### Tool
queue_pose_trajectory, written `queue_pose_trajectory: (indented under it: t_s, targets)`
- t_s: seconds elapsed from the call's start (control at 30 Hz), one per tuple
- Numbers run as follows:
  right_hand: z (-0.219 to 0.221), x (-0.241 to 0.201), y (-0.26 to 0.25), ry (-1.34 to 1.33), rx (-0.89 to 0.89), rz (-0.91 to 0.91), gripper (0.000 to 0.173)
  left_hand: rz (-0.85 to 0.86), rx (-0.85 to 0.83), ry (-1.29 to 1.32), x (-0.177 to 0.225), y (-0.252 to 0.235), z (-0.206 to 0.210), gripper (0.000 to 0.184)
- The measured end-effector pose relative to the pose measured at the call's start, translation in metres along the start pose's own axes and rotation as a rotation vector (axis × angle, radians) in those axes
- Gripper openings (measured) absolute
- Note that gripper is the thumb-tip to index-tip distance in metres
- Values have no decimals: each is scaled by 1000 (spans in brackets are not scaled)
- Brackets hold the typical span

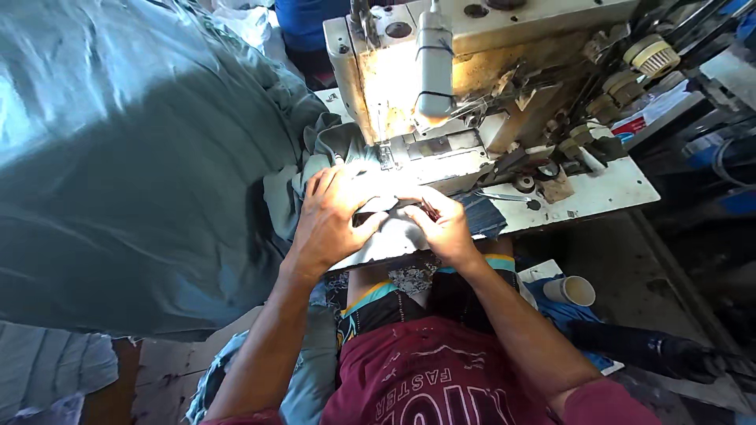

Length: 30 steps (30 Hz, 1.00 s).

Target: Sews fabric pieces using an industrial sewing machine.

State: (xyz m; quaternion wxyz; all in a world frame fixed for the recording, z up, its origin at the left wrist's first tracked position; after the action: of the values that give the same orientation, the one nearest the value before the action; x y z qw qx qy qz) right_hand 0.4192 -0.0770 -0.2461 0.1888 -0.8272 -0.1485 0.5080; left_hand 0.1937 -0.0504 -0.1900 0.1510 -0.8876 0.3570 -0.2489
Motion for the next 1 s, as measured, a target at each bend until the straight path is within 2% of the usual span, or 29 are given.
queue_pose_trajectory:
  t_s: [0.07,0.2,0.23,0.33,0.47,0.57,0.7,0.87,0.93,1.0]
  targets:
    - [-11,1,10,23,22,15,29,-9,39,76,5,-3,-5,43]
    - [-36,7,29,17,68,39,24,-75,221,122,12,-12,-12,18]
    - [-44,6,31,16,86,43,21,-111,252,106,13,-16,-14,16]
    - [-71,-4,34,17,148,-8,19,-294,240,52,0,-37,-17,31]
    - [-118,-19,25,109,252,-118,19,-495,37,-30,-14,-59,-7,66]
    - [-158,-24,18,184,355,-125,20,-551,-55,-116,-11,-69,-1,61]
    - [-207,-23,-2,217,520,-133,19,-548,-75,-161,1,-76,5,36]
    - [-259,6,-36,242,731,32,24,-429,14,-262,-4,-69,27,39]
    - [-276,25,-50,286,747,76,27,-378,71,-277,-7,-63,31,36]
    - [-287,41,-64,338,687,104,31,-377,98,-261,-7,-59,32,34]
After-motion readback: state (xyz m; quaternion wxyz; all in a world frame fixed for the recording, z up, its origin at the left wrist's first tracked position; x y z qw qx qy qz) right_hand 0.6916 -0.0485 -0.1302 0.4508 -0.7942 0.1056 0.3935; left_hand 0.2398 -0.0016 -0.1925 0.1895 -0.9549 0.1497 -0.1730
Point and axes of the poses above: each hand's wrist, its own y-axis away from the middle knuckle, its own z-axis out of the palm, x = y × z, the point moved 1 cm from there along -y, towards the middle knuckle, and after that the axes turned 14 degrees about y, right-handed, at the moved point
